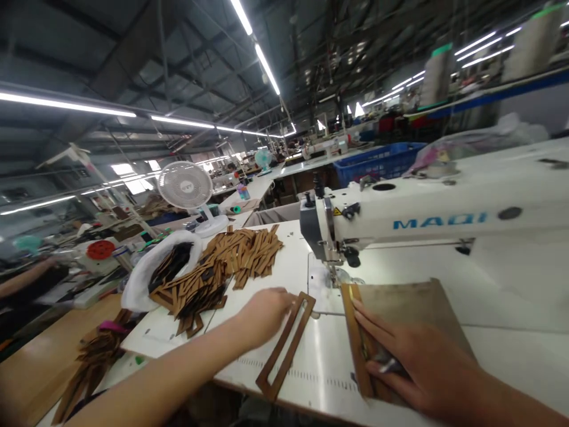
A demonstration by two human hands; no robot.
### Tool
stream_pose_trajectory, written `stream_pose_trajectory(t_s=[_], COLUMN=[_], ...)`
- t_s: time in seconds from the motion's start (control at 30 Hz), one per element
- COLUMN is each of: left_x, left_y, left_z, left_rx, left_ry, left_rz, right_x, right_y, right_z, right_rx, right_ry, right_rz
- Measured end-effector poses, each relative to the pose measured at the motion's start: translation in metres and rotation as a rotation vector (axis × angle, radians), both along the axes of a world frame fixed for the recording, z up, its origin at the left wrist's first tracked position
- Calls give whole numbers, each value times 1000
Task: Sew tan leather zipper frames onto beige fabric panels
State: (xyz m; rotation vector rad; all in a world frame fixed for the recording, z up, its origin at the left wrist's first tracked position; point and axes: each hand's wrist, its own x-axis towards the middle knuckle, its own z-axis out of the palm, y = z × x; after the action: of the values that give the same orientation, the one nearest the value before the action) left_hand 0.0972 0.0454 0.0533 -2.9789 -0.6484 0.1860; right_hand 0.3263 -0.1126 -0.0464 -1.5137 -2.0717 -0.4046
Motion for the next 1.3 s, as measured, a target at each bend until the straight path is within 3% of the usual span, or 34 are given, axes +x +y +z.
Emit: stream_pose_trajectory(t_s=[0.1,0.17,0.37,0.47,0.63,0.8,0.9,1.03,1.17,1.3], left_x=[-12,-25,-65,-72,-70,-66,-50,5,66,88], left_y=[22,21,-28,-42,-44,-34,-29,-20,-6,3], left_z=[-3,-13,-26,-37,-65,-60,-52,-48,-55,-65], left_rx=[-42,-100,-203,-140,48,130,70,-4,26,57], left_ry=[-34,-11,-36,-100,-301,-382,-522,-685,-660,-620], left_rz=[-204,-317,-280,-262,-248,-299,-335,-384,-390,-397], right_x=[4,1,-5,-3,-2,-2,-3,-4,-7,-10], right_y=[1,0,-3,-3,-2,-2,-2,-1,0,0], right_z=[0,4,16,16,14,12,12,15,20,28], right_rx=[-118,-177,-270,-262,-285,-269,-249,-222,-286,-289], right_ry=[-70,-66,-36,-21,-15,-6,-4,-21,74,172], right_rz=[3,-34,-67,-68,-74,-59,-45,-14,-5,1])
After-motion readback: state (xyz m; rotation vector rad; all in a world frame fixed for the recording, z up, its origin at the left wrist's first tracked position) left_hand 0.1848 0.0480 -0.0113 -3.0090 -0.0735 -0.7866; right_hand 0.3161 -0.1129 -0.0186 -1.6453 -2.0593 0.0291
